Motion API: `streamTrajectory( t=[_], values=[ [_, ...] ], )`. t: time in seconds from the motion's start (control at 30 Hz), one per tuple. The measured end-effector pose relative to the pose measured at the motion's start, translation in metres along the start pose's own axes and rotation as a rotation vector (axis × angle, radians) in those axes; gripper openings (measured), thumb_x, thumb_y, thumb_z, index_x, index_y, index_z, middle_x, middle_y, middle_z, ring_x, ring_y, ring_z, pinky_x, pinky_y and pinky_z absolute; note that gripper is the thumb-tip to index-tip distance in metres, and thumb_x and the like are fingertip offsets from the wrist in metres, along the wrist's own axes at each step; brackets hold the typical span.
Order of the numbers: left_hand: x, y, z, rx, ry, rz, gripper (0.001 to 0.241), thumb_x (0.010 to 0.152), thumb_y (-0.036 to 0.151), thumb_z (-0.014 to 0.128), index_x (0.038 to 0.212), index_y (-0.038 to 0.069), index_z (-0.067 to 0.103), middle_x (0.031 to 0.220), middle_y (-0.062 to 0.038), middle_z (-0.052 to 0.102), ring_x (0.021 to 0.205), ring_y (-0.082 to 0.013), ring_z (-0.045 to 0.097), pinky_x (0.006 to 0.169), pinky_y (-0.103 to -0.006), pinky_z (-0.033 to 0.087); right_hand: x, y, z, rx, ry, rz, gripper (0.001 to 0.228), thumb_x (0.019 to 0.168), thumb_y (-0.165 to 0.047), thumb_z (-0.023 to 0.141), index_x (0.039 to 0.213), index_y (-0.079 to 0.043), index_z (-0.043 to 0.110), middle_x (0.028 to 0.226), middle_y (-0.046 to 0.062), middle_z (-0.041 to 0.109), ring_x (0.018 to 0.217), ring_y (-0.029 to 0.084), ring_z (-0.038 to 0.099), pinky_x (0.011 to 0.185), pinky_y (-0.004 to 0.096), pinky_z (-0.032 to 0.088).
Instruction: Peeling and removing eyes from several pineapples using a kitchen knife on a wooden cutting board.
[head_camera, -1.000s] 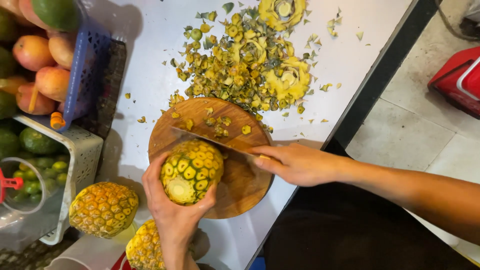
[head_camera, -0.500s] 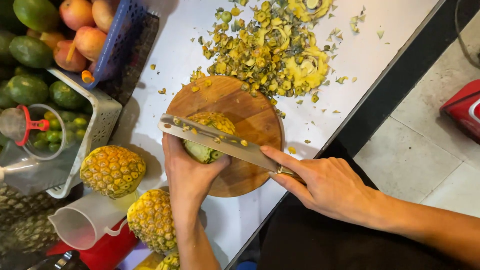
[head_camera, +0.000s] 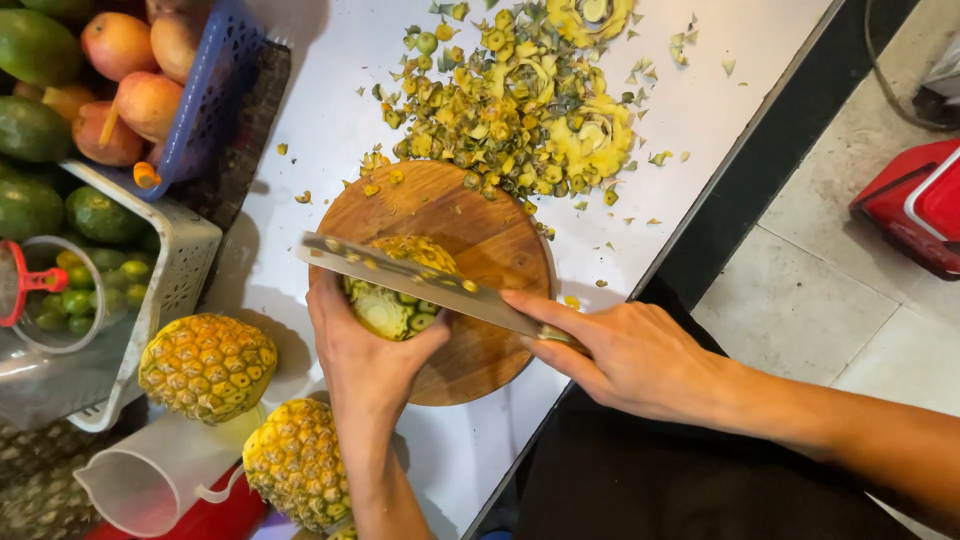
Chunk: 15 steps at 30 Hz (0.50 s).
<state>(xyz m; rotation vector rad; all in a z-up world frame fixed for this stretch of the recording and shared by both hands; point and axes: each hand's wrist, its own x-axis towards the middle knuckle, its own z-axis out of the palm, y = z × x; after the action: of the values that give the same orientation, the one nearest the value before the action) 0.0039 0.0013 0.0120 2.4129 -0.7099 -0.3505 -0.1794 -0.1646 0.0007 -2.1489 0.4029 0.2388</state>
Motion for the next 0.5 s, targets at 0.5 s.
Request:
streamTrajectory(
  t=[0.5],
  values=[
    [0.004, 0.002, 0.001, 0.010, -0.030, -0.069, 0.101, 0.054, 0.025, 0.095, 0.141, 0.005, 0.047, 0.128, -0.020, 0.052, 0.120, -0.0343, 0.056, 0.103, -0.0447, 0.048, 0.008, 0.018, -0.012, 0.096, -0.300, 0.273, 0.066, 0.093, -0.047, 0.049, 0.158, -0.040, 0.038, 0.058, 0.014, 0.063, 0.047, 0.035, 0.065, 0.050, 0.046, 0.054]
  ],
)
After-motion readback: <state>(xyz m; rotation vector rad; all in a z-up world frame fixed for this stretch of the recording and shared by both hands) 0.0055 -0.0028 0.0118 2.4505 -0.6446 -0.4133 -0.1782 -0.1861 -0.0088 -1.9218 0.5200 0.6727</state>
